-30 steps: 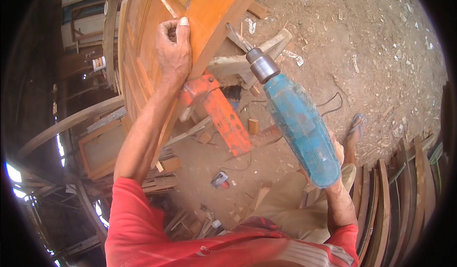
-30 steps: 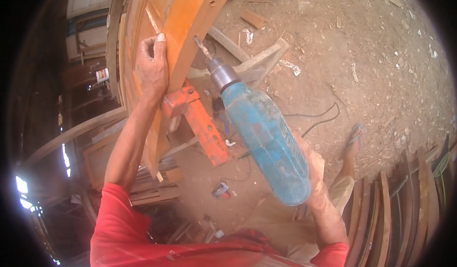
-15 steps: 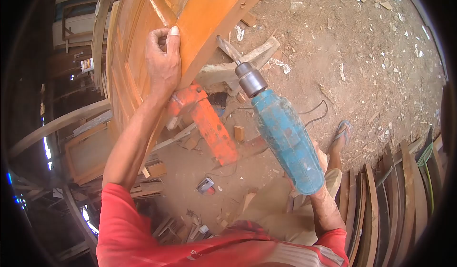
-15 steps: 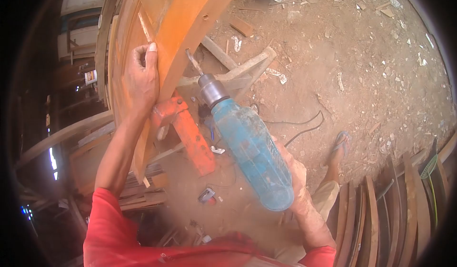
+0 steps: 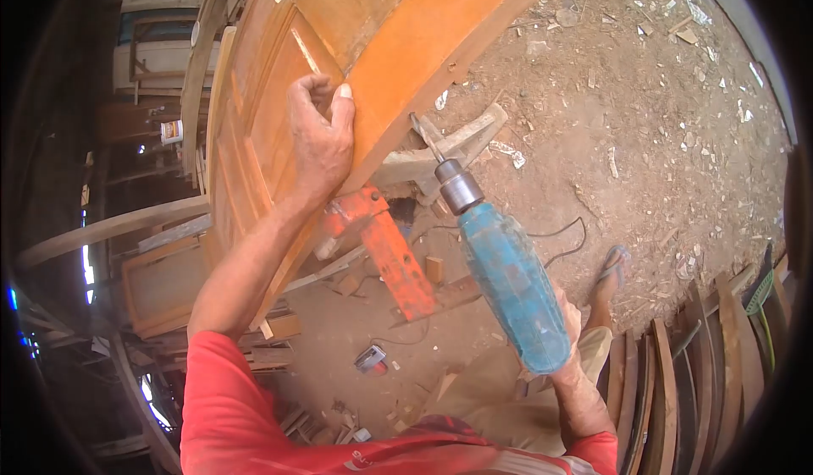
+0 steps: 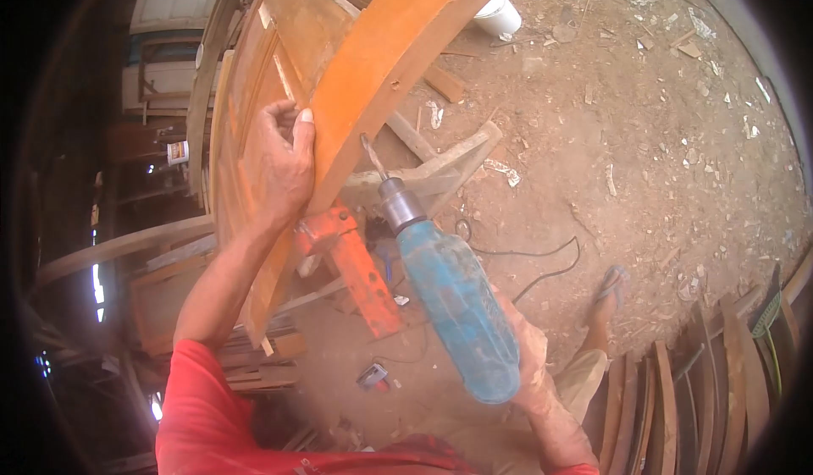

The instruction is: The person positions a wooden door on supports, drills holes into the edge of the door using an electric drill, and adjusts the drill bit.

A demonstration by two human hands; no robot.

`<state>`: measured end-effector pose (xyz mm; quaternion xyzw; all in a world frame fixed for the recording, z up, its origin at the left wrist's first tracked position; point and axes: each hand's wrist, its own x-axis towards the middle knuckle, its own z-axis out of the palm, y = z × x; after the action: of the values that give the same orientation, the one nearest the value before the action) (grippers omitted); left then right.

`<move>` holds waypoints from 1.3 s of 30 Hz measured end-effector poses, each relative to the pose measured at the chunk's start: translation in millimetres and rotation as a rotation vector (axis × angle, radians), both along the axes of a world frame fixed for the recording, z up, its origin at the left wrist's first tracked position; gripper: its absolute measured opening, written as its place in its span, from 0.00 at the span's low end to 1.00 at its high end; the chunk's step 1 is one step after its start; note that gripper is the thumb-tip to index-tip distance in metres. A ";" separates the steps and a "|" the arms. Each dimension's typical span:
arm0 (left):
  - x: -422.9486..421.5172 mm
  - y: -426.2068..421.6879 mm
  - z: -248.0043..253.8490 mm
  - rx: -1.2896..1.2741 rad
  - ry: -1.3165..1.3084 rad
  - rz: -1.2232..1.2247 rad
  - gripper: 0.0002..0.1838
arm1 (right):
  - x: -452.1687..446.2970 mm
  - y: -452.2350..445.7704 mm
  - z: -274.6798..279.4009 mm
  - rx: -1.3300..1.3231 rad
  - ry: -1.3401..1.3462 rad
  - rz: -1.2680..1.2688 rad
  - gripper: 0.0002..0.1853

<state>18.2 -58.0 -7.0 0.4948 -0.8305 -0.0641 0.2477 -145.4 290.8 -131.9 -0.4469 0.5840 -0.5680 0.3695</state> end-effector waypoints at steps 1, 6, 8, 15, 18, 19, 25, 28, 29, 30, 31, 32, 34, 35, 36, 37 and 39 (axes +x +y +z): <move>-14.2 -12.3 3.4 -0.147 -0.065 -0.093 0.18 | -4.1 2.0 -0.8 0.009 0.067 0.036 0.37; -115.7 -83.1 32.0 0.006 -0.077 -0.461 0.30 | -18.4 -7.8 12.2 -0.010 0.083 0.084 0.40; -139.4 -86.5 31.6 0.331 -0.074 -0.422 0.37 | -16.5 -5.4 5.9 0.018 0.059 0.093 0.41; -152.2 -74.2 23.5 0.319 -0.375 -0.480 0.42 | -16.9 -7.9 -2.3 0.036 -0.027 0.102 0.44; -152.7 -83.3 19.2 0.295 -0.391 -0.496 0.40 | -13.6 -11.8 -0.3 -0.089 -0.101 0.083 0.45; -152.7 -84.0 19.5 0.304 -0.404 -0.492 0.40 | -13.3 -10.0 -0.2 -0.039 -0.090 0.091 0.46; -154.2 -82.0 19.1 0.285 -0.346 -0.506 0.37 | -16.9 -15.9 -5.0 -0.017 -0.057 0.097 0.47; -156.1 -81.1 20.6 0.295 -0.312 -0.518 0.36 | -19.4 -17.5 -3.7 -0.012 -0.103 0.130 0.48; -156.9 -82.0 21.3 0.294 -0.315 -0.522 0.36 | -20.1 -18.3 -3.2 0.014 -0.116 0.177 0.49; -156.5 -83.0 22.0 0.305 -0.332 -0.504 0.36 | -18.0 -19.8 -3.5 0.013 -0.118 0.175 0.49; -154.2 -80.6 23.0 0.314 -0.347 -0.484 0.36 | -13.2 -18.7 -4.1 -0.017 -0.101 0.138 0.49; -153.5 -81.9 23.5 0.312 -0.350 -0.484 0.36 | -11.1 -20.8 -4.3 -0.047 -0.084 0.101 0.50; -152.0 -82.8 21.8 0.317 -0.348 -0.481 0.36 | -13.0 -20.4 -5.2 -0.043 -0.119 0.114 0.51; -151.7 -82.1 20.4 0.319 -0.348 -0.483 0.36 | -14.1 -19.8 -5.1 -0.039 -0.148 0.127 0.51; -151.7 -79.2 17.5 0.343 -0.298 -0.463 0.37 | -15.8 -18.4 -1.1 -0.031 -0.149 0.126 0.51; -152.9 -77.5 16.4 0.360 -0.246 -0.442 0.37 | -18.4 -19.9 3.1 -0.015 -0.137 0.140 0.52; -154.8 -77.9 18.7 0.340 -0.262 -0.464 0.37 | -21.1 -20.5 4.1 -0.003 -0.121 0.153 0.52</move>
<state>-136.6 -135.9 11.8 0.3306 -0.9234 -0.1926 0.0310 -166.4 270.3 -127.8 -0.4557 0.5241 -0.5647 0.4458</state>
